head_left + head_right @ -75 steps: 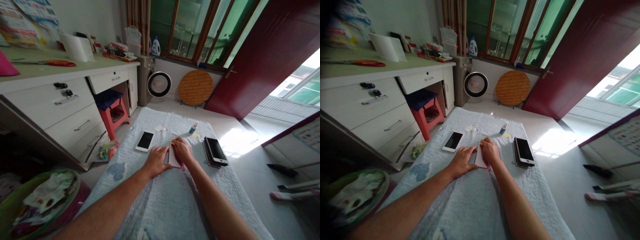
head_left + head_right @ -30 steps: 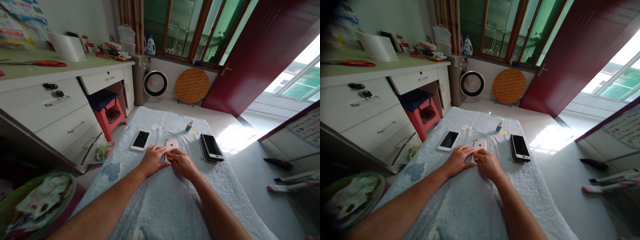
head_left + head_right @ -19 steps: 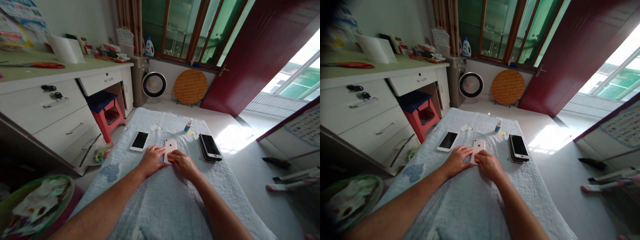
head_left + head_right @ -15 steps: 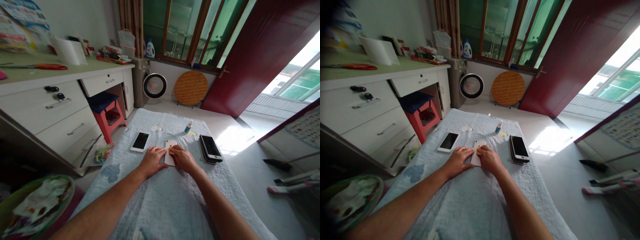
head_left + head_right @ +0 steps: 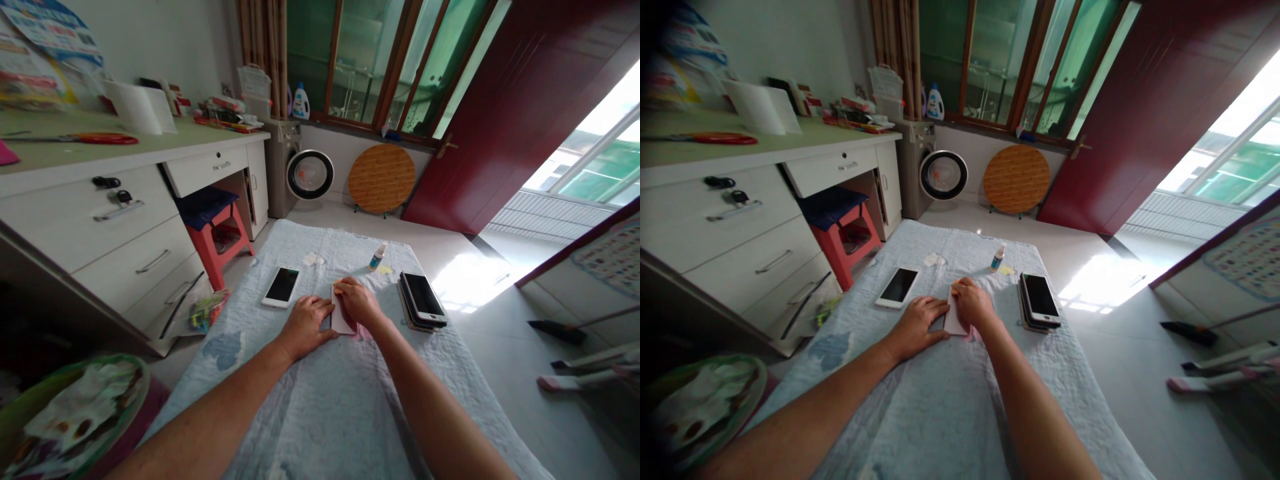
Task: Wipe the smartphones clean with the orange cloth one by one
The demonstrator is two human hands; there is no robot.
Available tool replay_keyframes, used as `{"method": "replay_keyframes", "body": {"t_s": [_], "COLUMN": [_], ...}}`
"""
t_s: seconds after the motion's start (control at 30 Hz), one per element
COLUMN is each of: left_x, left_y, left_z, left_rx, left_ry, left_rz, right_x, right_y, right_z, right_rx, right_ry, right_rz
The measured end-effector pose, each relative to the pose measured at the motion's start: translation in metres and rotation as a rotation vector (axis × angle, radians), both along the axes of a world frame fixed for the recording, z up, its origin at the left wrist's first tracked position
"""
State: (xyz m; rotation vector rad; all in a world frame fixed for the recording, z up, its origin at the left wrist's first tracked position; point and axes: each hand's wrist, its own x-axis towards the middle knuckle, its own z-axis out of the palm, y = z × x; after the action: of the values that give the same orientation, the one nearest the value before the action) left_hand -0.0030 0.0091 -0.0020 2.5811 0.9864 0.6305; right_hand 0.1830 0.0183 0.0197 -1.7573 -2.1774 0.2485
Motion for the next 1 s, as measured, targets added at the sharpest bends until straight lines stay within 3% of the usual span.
{"method": "replay_keyframes", "body": {"t_s": [0.2,0.33,0.6,0.73,0.87,1.0], "left_x": [0.001,0.0,0.001,0.001,0.001,0.001], "left_y": [-0.002,-0.001,-0.002,-0.002,-0.002,-0.001], "left_z": [0.001,0.0,0.0,-0.001,-0.002,0.0], "left_rx": [0.007,0.01,-0.002,0.011,0.011,-0.005], "left_ry": [0.027,0.012,0.005,0.002,0.011,0.018], "left_rz": [0.017,0.013,0.027,0.033,0.029,0.026], "right_x": [0.015,0.011,0.006,0.009,0.017,0.023], "right_y": [0.001,-0.008,-0.073,-0.099,-0.092,-0.06], "right_z": [0.0,0.0,0.009,0.011,0.008,0.001], "right_rx": [-0.021,-0.014,-0.074,-0.097,-0.077,-0.038], "right_ry": [0.016,0.078,0.2,0.218,0.189,0.131], "right_rz": [-0.111,-0.074,0.131,0.145,0.089,0.019]}}
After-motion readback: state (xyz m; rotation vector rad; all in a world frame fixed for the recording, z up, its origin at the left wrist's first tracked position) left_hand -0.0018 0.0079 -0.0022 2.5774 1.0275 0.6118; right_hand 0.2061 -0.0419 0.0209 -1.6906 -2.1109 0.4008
